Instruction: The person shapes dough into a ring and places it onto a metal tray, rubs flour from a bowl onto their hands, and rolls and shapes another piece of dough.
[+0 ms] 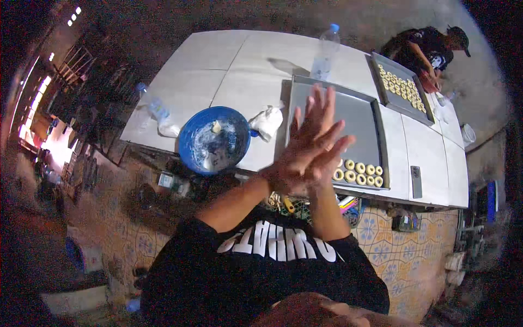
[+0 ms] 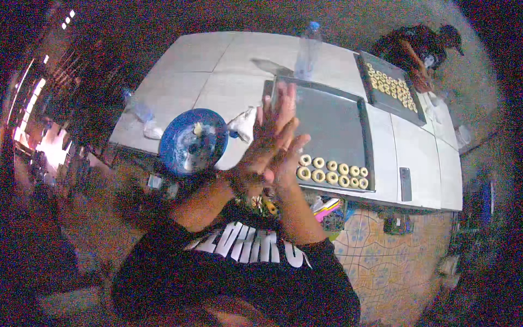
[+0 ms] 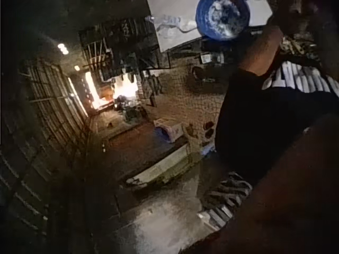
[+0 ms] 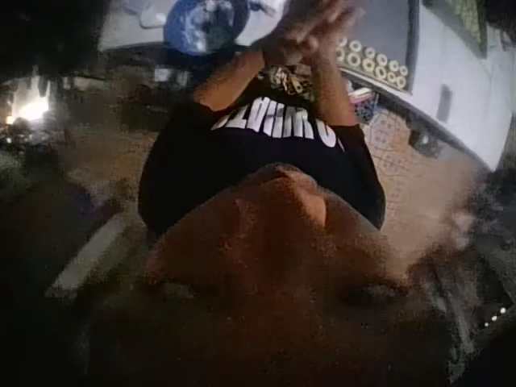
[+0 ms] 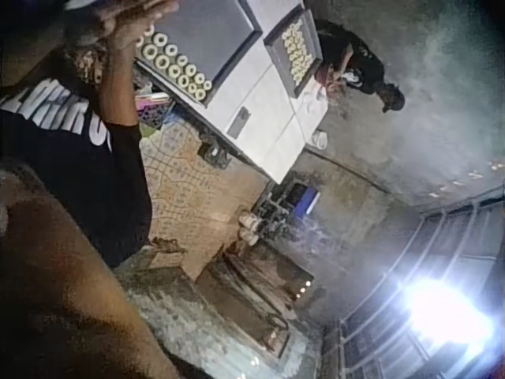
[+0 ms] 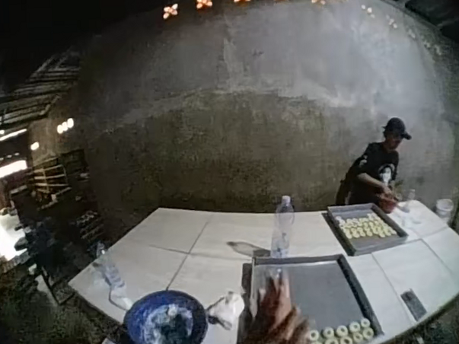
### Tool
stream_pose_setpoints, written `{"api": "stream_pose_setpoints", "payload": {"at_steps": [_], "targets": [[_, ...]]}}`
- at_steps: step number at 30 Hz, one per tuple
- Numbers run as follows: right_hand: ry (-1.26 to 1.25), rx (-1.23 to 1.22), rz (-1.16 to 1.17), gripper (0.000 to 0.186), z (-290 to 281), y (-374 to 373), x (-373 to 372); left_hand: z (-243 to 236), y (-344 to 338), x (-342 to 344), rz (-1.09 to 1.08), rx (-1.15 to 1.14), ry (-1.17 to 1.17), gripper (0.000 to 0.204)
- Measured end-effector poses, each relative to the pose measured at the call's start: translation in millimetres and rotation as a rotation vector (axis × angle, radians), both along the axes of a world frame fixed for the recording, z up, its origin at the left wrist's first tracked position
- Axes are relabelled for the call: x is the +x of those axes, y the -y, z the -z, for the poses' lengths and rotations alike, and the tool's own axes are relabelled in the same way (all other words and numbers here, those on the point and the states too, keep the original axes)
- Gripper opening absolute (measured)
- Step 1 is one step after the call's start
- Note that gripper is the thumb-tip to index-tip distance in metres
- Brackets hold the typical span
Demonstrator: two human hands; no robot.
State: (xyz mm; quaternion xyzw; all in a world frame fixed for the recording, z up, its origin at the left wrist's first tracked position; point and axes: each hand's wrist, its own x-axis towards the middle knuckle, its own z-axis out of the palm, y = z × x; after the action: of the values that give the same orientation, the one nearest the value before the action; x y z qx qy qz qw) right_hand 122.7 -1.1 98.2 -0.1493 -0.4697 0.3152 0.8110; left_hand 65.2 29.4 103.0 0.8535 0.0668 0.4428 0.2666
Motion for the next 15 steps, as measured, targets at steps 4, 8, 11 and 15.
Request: {"api": "stream_pose_setpoints", "payload": {"at_steps": [4,8,11,15], "targets": [[0.212,-0.093,-0.069,0.114,-3.1,8.9,10.2,-39.6,-4.1,-0.6,-0.011,-0.110,0.255,0.104],[-0.167,-0.100,-0.248,0.130,-50.1,-0.9,13.6,-22.4,-7.2,-2.4,-0.116,0.001,0.024,0.112],[0.182,-0.081,-0.042,0.135,-40.8,-17.0,10.0,-36.0,-6.2,0.4,-0.086,0.003,-0.001,0.112],[0.321,-0.247,-0.019,0.137,-33.5,5.8,12.1,-37.6,-28.5,-1.8,-0.191,-0.017,0.102,0.116]]}}
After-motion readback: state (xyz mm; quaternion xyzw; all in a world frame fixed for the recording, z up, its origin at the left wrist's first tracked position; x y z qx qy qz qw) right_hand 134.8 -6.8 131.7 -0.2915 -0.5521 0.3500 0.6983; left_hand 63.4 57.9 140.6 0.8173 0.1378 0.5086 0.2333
